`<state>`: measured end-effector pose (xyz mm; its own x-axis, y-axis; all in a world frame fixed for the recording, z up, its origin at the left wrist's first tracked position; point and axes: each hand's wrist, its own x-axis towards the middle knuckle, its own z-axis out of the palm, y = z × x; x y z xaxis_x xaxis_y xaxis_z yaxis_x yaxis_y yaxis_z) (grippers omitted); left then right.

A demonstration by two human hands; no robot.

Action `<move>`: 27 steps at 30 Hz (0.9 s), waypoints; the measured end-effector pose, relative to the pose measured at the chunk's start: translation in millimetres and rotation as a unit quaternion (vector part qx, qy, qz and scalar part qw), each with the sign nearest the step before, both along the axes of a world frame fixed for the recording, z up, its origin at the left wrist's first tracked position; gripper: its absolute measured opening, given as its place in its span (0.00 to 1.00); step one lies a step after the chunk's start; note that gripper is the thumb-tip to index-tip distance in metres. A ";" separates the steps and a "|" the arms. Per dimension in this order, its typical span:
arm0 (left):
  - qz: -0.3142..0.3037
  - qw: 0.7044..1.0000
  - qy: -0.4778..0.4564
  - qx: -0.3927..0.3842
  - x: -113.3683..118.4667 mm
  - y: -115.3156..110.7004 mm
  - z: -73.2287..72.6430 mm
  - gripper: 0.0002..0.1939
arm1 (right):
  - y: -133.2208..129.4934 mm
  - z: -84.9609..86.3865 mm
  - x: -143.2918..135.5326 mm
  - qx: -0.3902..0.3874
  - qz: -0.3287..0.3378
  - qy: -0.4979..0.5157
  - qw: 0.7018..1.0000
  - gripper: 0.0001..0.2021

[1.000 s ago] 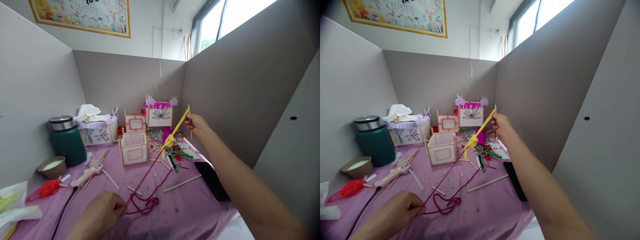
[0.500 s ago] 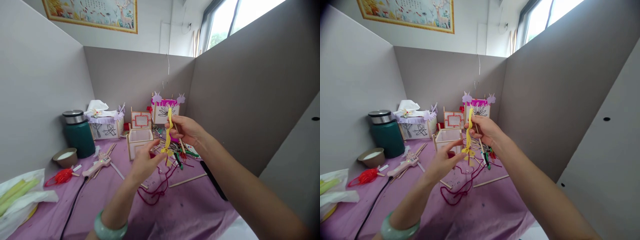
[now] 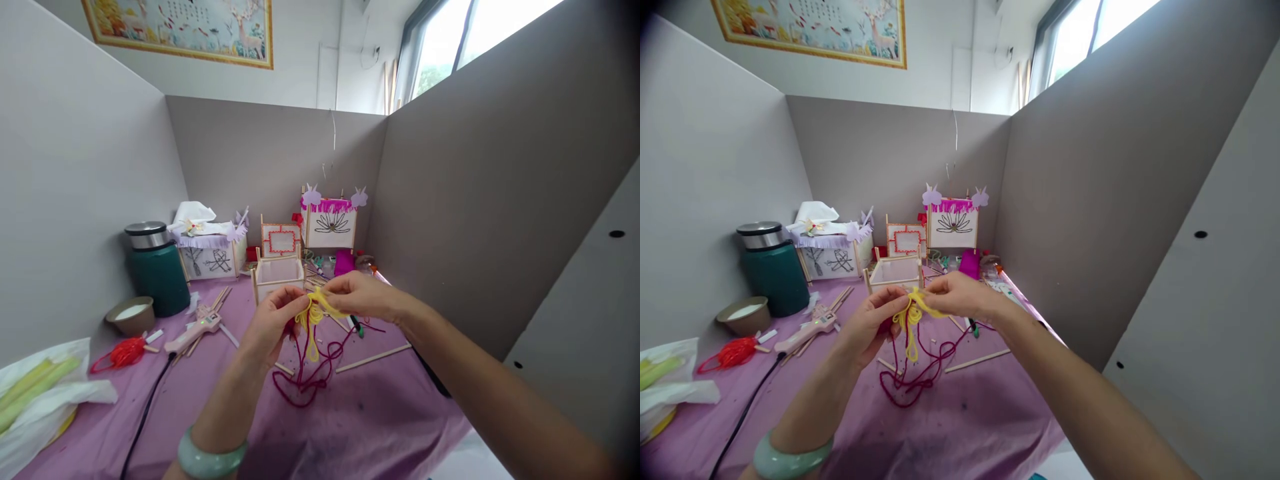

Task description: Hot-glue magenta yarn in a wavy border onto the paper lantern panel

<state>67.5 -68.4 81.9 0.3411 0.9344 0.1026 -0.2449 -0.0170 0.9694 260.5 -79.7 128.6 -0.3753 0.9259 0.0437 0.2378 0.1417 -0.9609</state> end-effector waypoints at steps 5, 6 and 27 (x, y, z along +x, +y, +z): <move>0.004 1.000 0.017 0.010 -5.4 -3.3 -8.3 0.17 | -1.6 -11.4 -6.4 0.045 -0.044 -0.028 0.998 0.11; 0.011 1.000 0.024 0.013 -7.1 -3.6 -9.9 0.16 | -0.3 -13.0 -4.4 0.047 -0.053 -0.032 0.997 0.12; 0.095 0.994 0.042 0.043 -20.4 -8.9 -21.2 0.10 | -2.3 -47.4 -42.5 0.036 -0.121 0.090 0.988 0.13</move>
<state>47.1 -77.3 60.7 0.1694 0.9720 0.1629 -0.1485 -0.1382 0.9792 218.0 -82.1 81.2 -0.1228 0.9796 0.1588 0.0992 0.1714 -0.9802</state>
